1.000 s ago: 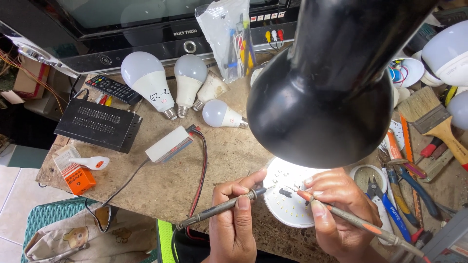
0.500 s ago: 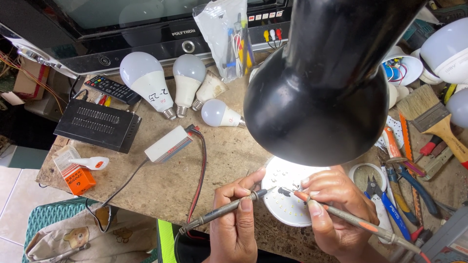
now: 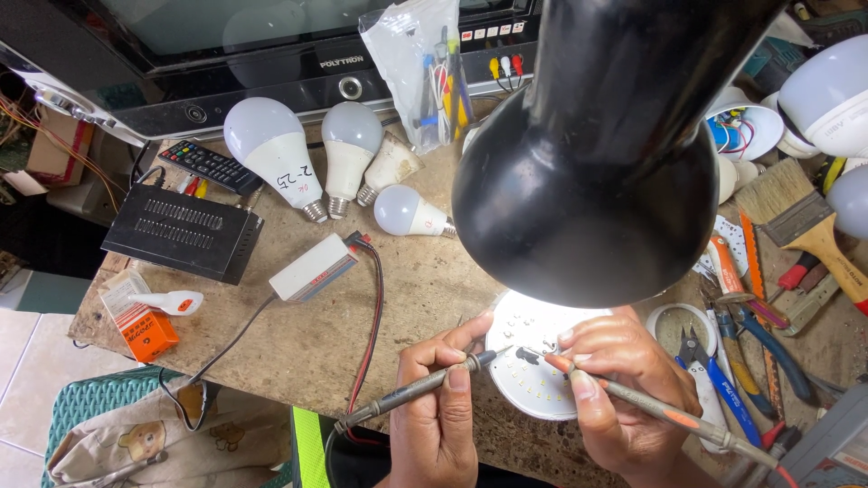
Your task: Soldering electronic components onto a circular LED circuit board at a repair workbench.
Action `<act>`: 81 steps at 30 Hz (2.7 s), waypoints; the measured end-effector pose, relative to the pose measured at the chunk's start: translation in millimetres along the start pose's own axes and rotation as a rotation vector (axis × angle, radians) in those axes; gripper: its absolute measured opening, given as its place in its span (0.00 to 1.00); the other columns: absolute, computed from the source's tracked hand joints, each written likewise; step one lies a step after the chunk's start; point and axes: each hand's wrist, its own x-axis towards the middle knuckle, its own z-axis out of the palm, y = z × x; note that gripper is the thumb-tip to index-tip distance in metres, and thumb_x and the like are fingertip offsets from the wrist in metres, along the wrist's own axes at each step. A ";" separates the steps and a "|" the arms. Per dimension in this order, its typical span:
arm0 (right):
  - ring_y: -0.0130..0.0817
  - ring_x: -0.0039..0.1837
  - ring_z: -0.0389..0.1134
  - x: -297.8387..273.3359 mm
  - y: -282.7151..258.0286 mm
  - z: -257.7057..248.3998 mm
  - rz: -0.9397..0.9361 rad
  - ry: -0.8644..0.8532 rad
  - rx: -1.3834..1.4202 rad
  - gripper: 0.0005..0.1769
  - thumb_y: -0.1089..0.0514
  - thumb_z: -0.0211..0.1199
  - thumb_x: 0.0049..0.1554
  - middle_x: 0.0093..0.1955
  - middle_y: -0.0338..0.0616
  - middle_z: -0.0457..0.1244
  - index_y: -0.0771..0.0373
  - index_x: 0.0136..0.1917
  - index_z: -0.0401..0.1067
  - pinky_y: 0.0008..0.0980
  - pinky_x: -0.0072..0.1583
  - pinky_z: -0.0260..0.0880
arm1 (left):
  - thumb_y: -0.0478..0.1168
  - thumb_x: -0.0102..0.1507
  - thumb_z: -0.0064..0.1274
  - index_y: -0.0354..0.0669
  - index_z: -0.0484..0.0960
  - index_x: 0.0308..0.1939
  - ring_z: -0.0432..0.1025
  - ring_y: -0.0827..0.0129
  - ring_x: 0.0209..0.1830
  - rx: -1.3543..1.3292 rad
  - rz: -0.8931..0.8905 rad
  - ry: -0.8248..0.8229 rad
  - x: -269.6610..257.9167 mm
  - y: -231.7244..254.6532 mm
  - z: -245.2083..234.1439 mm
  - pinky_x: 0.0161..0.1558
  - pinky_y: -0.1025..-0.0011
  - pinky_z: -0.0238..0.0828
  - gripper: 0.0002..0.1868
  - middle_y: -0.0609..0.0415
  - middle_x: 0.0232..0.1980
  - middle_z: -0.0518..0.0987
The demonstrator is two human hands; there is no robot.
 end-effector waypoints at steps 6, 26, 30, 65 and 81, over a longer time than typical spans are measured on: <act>0.42 0.43 0.73 -0.2 -1.2 0.7 0.007 0.002 0.007 0.04 0.61 0.54 0.57 0.39 0.44 0.66 0.62 0.42 0.67 0.42 0.53 0.74 | 0.41 0.72 0.36 0.41 0.66 0.44 0.77 0.52 0.64 -0.033 -0.011 -0.017 -0.8 -1.4 -0.9 0.62 0.63 0.77 0.08 0.33 0.59 0.82; 0.42 0.44 0.73 0.8 -2.9 2.7 0.017 -0.011 0.006 0.04 0.60 0.54 0.57 0.39 0.42 0.68 0.62 0.42 0.68 0.41 0.55 0.74 | 0.42 0.72 0.36 0.41 0.67 0.45 0.76 0.51 0.65 -0.041 0.016 -0.031 0.0 -1.8 -3.1 0.62 0.63 0.77 0.09 0.32 0.59 0.81; 0.42 0.44 0.73 2.2 -3.5 1.8 0.002 -0.034 0.009 0.04 0.60 0.54 0.57 0.39 0.42 0.68 0.62 0.42 0.68 0.41 0.55 0.73 | 0.43 0.73 0.35 0.41 0.67 0.45 0.76 0.53 0.65 -0.042 -0.007 -0.038 -0.5 -1.4 -3.9 0.62 0.63 0.76 0.10 0.32 0.60 0.81; 0.40 0.44 0.72 -2.7 1.6 4.3 0.049 0.048 0.083 0.03 0.60 0.54 0.56 0.36 0.41 0.65 0.60 0.41 0.66 0.39 0.54 0.75 | 0.45 0.72 0.37 0.44 0.70 0.43 0.76 0.56 0.63 0.131 0.040 -0.046 4.8 5.4 -3.1 0.62 0.62 0.71 0.10 0.39 0.60 0.83; 0.43 0.51 0.74 -9.7 15.8 0.8 0.273 0.157 0.145 0.06 0.58 0.55 0.55 0.42 0.48 0.66 0.60 0.47 0.66 0.35 0.57 0.76 | 0.50 0.71 0.40 0.45 0.73 0.41 0.80 0.59 0.61 0.051 -0.114 0.111 -12.3 14.3 0.4 0.60 0.66 0.75 0.14 0.43 0.58 0.87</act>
